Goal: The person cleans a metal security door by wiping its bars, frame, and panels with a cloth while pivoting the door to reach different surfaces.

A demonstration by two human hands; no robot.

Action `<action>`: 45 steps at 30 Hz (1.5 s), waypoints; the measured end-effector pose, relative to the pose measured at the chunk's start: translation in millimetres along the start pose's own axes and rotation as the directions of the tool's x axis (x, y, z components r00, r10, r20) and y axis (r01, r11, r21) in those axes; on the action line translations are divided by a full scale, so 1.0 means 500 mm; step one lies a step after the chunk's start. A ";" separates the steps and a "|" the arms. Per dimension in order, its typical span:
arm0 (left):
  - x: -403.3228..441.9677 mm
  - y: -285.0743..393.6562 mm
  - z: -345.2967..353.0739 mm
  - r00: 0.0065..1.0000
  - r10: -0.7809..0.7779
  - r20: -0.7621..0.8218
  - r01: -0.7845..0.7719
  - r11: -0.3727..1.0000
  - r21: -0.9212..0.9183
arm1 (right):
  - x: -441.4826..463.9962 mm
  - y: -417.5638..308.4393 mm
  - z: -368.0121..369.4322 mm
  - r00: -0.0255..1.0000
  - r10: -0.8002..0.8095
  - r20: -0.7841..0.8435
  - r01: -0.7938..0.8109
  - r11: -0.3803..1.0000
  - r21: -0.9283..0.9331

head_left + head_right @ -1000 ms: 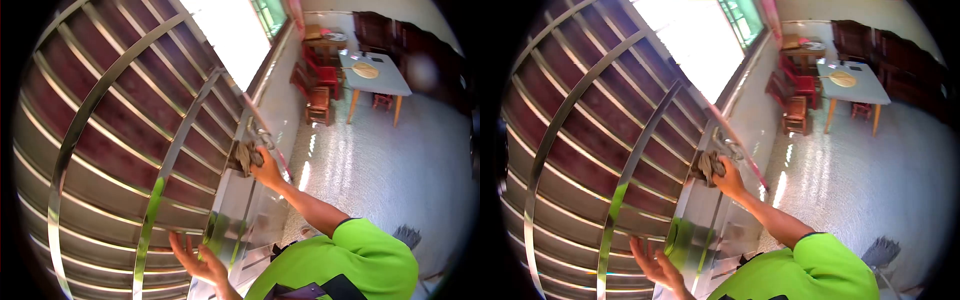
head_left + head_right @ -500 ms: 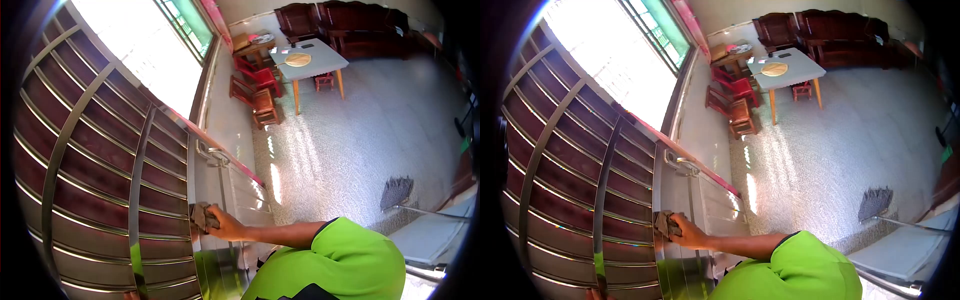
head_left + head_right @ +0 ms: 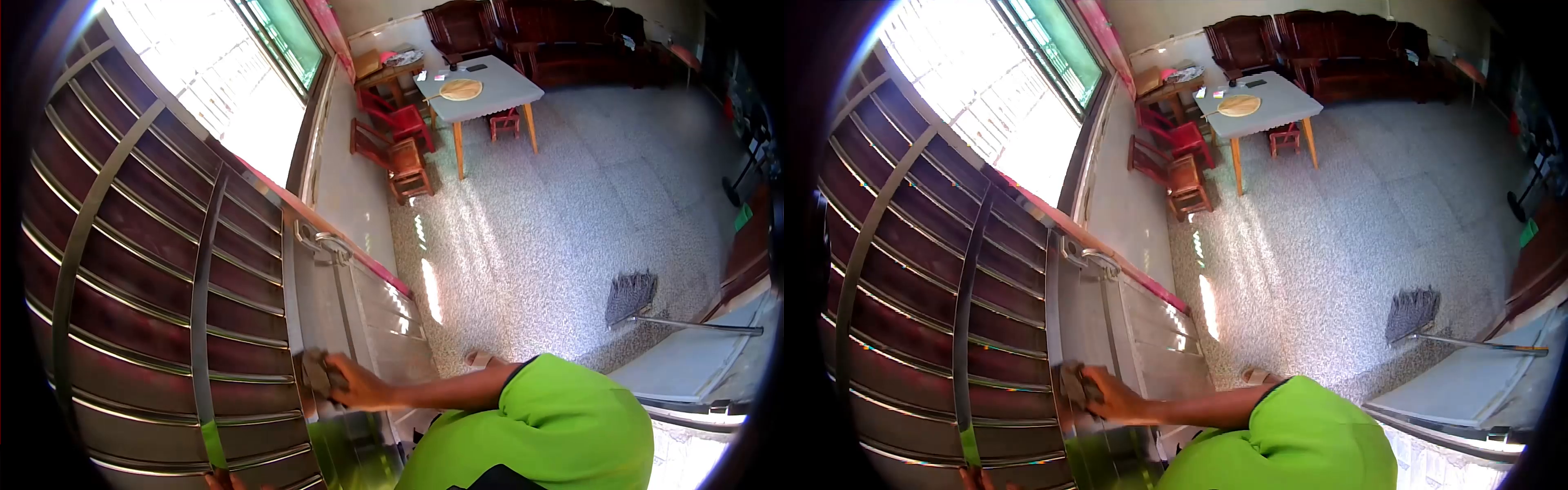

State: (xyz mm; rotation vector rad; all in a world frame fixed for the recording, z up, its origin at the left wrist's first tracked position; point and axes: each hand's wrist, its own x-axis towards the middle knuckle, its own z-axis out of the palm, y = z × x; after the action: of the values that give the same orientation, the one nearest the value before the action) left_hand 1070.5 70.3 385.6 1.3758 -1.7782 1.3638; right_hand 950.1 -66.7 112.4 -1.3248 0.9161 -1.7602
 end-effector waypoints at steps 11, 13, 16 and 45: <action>-0.016 -0.005 0.011 0.997 -0.078 -0.015 0.077 0.993 -0.088 | 0.228 0.088 -0.058 0.913 0.055 -0.403 -0.051 0.998 0.021; -0.018 -0.009 0.021 0.997 -0.076 -0.028 0.074 0.996 -0.054 | 0.187 0.062 -0.051 0.942 0.052 -0.330 -0.041 0.998 0.042; -0.013 -0.006 0.028 0.993 -0.077 -0.086 0.071 0.995 -0.068 | 0.065 -0.010 -0.027 0.979 0.119 -0.164 -0.115 0.993 0.032; 0.001 0.003 0.082 0.945 -0.098 -0.312 0.077 0.994 -0.080 | 0.289 0.215 -0.159 0.938 0.049 -0.342 -0.116 0.977 -0.178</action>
State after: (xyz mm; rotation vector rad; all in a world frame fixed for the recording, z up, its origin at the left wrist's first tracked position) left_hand 1076.1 32.8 370.6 1.1146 -1.5194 1.3764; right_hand 859.3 -235.4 66.4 -1.0997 1.3458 -1.9019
